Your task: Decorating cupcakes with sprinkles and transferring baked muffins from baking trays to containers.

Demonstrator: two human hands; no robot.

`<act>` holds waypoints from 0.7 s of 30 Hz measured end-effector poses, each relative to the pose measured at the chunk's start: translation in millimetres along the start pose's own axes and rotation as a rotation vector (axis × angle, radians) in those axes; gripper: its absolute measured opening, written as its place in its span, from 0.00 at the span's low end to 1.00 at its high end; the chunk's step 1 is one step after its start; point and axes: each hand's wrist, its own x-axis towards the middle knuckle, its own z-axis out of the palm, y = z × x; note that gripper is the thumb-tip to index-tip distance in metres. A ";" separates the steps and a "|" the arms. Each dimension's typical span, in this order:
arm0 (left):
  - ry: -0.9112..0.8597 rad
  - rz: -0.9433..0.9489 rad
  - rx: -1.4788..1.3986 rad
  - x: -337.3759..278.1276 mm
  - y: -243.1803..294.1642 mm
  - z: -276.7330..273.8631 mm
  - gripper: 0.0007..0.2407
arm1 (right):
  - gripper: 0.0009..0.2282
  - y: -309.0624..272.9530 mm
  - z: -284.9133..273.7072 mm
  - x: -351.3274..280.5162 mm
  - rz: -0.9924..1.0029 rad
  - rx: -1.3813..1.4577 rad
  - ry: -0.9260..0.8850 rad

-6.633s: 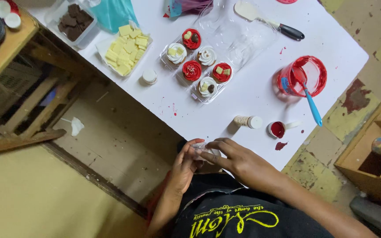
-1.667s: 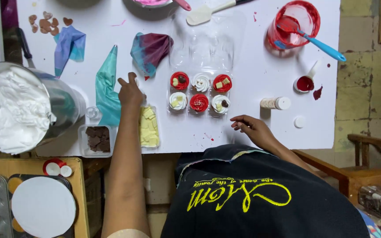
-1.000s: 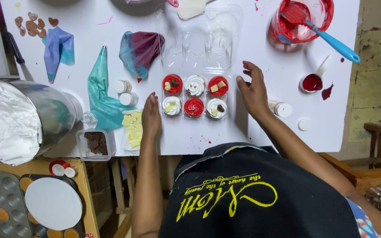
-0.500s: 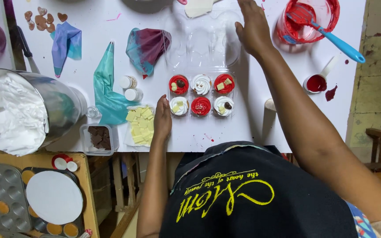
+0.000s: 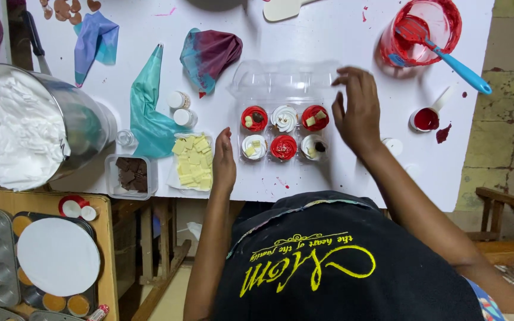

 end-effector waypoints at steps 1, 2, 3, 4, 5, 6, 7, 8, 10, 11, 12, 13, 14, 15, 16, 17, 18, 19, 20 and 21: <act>0.032 0.099 -0.130 -3.0 2.5 -1.2 0.26 | 0.10 -4.2 0.7 -20.2 -0.005 -0.010 0.009; 0.032 0.098 -0.131 -0.7 -1.0 -1.2 0.26 | 0.10 -16.7 -2.4 -32.7 -0.006 -0.011 0.008; 0.020 0.152 -0.228 1.5 -4.5 -0.9 0.27 | 0.08 -28.9 -5.6 -45.2 -0.026 -0.020 0.016; 0.008 0.207 -0.324 4.5 -7.4 -0.5 0.28 | 0.07 -40.6 -8.8 -57.3 -0.045 -0.030 0.026; 0.007 0.207 -0.324 5.1 -7.3 -0.1 0.28 | 0.07 -37.7 -3.5 -71.9 -0.045 -0.031 0.026; -0.033 0.202 -0.357 4.9 -7.5 -0.1 0.29 | 0.06 -35.6 1.6 -87.5 -0.061 -0.026 -0.002; -0.072 0.197 -0.389 4.6 -7.6 0.4 0.30 | 0.05 -33.2 6.4 -103.2 -0.077 -0.020 -0.031; -0.082 0.197 -0.388 4.7 -11.1 0.9 0.30 | 0.05 -35.2 6.4 -108.2 -0.071 -0.027 -0.028; -0.118 0.213 -0.364 5.5 -17.1 2.9 0.29 | 0.06 -37.9 6.0 -116.9 -0.082 -0.055 -0.073; -0.126 0.215 -0.363 -3.8 -1.0 4.2 0.29 | 0.06 -38.1 5.2 -116.9 -0.078 -0.061 -0.070; -0.119 0.201 -0.321 -12.6 15.1 4.1 0.29 | 0.06 -37.8 6.0 -115.4 -0.080 -0.051 -0.053; -0.112 0.188 -0.279 -21.6 31.3 4.0 0.28 | 0.07 -37.6 6.8 -113.8 -0.081 -0.042 -0.036; -0.115 0.192 -0.278 -19.5 29.1 3.9 0.28 | 0.07 -36.2 6.6 -110.8 -0.080 -0.045 -0.031; -0.113 0.187 -0.273 -17.6 27.0 4.0 0.27 | 0.11 -34.9 6.3 -107.9 -0.083 -0.031 -0.022; -0.112 0.179 -0.268 -16.9 24.5 3.7 0.27 | 0.15 -34.6 5.3 -106.3 -0.083 -0.017 -0.014; -0.118 0.180 -0.265 -17.2 27.7 4.3 0.27 | 0.15 -34.1 4.0 -104.5 -0.079 -0.019 -0.011; -0.132 0.185 -0.251 -16.2 31.6 4.8 0.27 | 0.19 -32.4 3.6 -100.7 -0.063 -0.025 -0.016; -0.146 0.190 -0.236 -15.2 35.8 5.3 0.27 | 0.23 -30.7 2.9 -96.8 -0.047 -0.031 -0.020; -0.149 0.198 -0.234 -10.1 33.4 2.8 0.27 | 0.23 -33.4 0.0 -89.6 -0.048 -0.035 -0.012; -0.153 0.206 -0.218 -4.9 31.3 0.9 0.28 | 0.23 -35.6 -3.4 -82.4 -0.017 -0.006 -0.030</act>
